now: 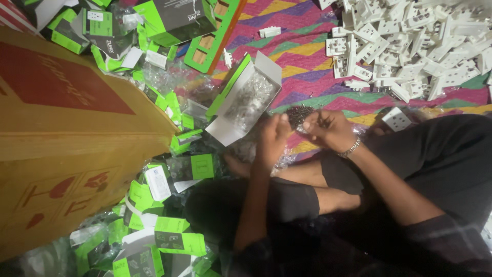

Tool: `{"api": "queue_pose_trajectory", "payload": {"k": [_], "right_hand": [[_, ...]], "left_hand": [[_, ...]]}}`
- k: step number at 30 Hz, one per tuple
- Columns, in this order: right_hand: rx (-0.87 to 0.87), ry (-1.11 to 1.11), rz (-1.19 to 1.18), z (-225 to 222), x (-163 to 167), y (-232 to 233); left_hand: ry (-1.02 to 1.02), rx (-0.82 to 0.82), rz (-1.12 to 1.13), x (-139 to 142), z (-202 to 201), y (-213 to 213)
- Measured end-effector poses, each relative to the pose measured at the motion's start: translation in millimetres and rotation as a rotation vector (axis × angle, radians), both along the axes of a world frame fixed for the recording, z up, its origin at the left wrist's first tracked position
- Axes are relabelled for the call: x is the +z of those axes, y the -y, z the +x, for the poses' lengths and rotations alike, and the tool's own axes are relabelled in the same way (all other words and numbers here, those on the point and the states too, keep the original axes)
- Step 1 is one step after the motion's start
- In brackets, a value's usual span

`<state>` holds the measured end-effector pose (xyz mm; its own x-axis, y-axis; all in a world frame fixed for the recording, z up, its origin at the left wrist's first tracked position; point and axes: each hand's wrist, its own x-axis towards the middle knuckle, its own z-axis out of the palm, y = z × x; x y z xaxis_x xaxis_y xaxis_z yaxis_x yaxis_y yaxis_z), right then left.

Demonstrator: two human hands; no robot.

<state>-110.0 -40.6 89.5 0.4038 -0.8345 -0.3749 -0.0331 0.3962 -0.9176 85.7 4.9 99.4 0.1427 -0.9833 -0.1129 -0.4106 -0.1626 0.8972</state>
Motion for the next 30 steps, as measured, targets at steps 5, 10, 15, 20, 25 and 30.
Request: {"api": "queue_pose_trajectory", "payload": {"k": [5,10,15,20,25,30], "right_hand": [[-0.075,0.132,0.015,-3.0,-1.4,6.4],[-0.027,0.085,0.026,-6.4,1.0,5.3],[-0.028,0.126,-0.171,-6.4,-8.5,4.4],[-0.089,0.114,-0.030,-7.4,-12.8,4.4],[-0.043,-0.041,-0.018,-5.8,-6.3,2.7],[-0.079,-0.023,-0.113,-3.6,-8.0,-0.7]], "left_hand": [[-0.452,-0.070,-0.013,1.7,-15.0,3.6],[-0.452,0.021,-0.036,-8.2,-24.4,-0.9],[-0.522,0.039,0.003,-17.2,-22.9,0.4],[-0.591,0.022,-0.001,-14.9,-28.3,1.5],[-0.651,-0.031,0.077,-9.9,-28.7,0.8],[-0.591,0.059,0.019,-17.3,-29.7,2.0]]}}
